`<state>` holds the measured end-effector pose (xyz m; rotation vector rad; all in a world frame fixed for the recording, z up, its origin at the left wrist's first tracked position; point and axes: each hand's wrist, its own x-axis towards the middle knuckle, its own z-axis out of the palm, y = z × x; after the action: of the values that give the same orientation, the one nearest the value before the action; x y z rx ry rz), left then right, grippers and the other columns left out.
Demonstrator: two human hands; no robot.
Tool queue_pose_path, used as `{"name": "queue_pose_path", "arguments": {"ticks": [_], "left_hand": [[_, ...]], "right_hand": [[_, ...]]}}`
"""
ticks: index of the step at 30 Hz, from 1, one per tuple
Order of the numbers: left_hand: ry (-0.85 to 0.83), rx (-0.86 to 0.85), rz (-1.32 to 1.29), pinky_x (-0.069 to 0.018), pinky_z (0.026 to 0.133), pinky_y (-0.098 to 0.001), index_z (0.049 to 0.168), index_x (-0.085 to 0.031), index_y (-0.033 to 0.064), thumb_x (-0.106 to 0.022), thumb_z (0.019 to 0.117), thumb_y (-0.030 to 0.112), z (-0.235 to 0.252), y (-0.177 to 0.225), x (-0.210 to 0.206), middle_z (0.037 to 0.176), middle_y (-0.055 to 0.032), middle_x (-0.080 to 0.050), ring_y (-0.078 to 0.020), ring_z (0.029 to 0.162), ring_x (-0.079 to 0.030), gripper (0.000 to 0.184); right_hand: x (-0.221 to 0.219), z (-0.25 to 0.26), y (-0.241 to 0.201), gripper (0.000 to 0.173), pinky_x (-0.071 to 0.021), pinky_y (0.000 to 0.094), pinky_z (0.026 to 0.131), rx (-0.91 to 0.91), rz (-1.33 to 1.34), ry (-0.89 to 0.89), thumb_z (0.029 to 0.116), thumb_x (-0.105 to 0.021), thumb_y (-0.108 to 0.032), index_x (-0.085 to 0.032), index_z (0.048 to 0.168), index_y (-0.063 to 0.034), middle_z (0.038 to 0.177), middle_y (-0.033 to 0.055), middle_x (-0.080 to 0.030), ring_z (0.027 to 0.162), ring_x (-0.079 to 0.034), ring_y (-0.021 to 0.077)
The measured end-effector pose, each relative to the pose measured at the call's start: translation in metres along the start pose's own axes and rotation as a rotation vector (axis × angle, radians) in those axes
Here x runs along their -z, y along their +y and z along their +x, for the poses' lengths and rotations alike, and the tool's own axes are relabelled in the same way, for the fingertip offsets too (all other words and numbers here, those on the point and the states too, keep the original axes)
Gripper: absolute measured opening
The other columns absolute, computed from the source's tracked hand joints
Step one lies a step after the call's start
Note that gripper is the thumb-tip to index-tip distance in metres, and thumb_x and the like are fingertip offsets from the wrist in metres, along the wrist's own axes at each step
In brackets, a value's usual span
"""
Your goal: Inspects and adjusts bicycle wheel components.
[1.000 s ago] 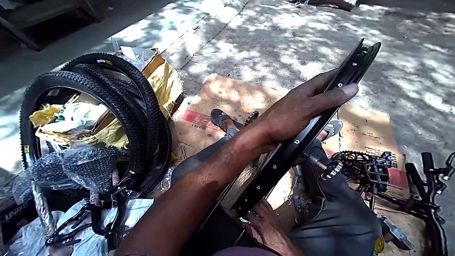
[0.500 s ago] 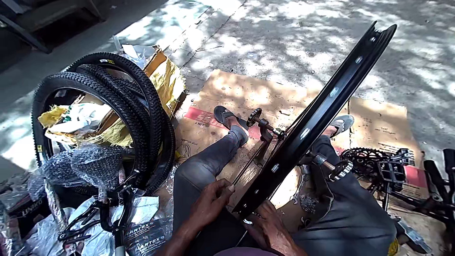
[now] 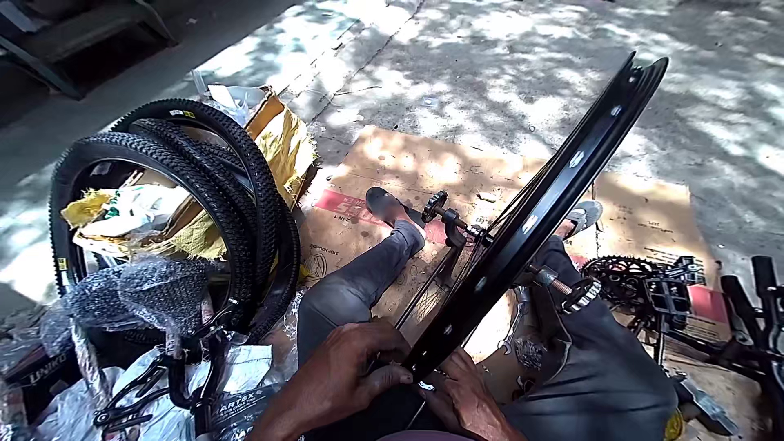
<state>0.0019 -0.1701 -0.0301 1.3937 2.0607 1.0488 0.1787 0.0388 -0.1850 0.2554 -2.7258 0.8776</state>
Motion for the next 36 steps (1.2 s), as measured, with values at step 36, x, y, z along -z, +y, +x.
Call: {"name": "queue_pose_path", "arguments": {"ticks": [36], "left_hand": [[0.171,-0.071,-0.2,-0.0551,0.098,-0.0373,0.096,-0.077,0.0153,-0.073,0.0937,0.041,0.003,-0.013,-0.022,0.106,0.0023,-0.074,-0.0144,0.11,-0.066,0.026]], "right_hand": [[0.001,-0.003,0.001,0.026,-0.0353,0.0393,0.117,-0.022,0.073,0.001,0.1019,-0.059,-0.043,-0.073,0.103,-0.0215,0.112,0.0007,-0.069,0.114,-0.061,0.0157]]}}
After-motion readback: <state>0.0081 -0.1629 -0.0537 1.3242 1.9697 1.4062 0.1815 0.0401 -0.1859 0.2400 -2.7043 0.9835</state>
